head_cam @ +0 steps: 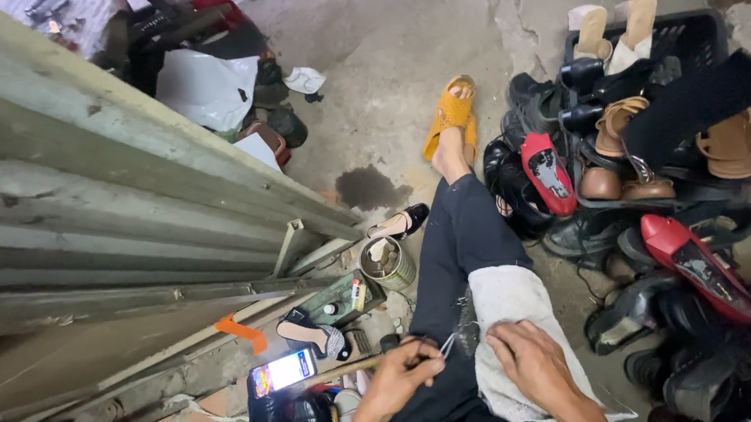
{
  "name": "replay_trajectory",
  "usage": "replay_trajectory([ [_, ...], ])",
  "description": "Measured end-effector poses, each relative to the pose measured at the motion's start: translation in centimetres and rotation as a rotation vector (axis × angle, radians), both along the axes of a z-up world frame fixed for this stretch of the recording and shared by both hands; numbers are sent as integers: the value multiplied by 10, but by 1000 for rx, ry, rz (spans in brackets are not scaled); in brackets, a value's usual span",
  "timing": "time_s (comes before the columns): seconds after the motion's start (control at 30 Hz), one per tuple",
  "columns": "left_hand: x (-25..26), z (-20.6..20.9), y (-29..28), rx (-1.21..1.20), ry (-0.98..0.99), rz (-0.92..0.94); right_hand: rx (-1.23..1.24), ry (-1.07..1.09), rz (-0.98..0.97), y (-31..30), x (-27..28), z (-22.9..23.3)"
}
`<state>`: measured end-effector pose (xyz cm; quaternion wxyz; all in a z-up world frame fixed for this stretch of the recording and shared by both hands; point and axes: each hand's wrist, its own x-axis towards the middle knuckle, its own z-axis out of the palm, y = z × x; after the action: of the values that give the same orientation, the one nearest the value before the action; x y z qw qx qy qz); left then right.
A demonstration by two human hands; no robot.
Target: The person sits on the floor and sews a black sandal using a needle and white thread. The sandal is placed on a white cloth on their lap, and they repeatedly pull the thread through the sole to stitch it.
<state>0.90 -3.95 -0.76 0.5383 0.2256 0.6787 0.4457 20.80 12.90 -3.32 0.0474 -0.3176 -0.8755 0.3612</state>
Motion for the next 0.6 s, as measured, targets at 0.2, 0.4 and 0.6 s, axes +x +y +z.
replay_trajectory([
  [0.2, 9, 15, 26, 35, -151, 179, 35, -83, -82, 2, 16, -30],
  [0.4, -47, 6, -88, 49, -280, 452, 99, -204, -254, 39, 69, -50],
  [0.6, -107, -46, -258, -269, 537, 877, 253, -497, -336, 67, 104, -66],
])
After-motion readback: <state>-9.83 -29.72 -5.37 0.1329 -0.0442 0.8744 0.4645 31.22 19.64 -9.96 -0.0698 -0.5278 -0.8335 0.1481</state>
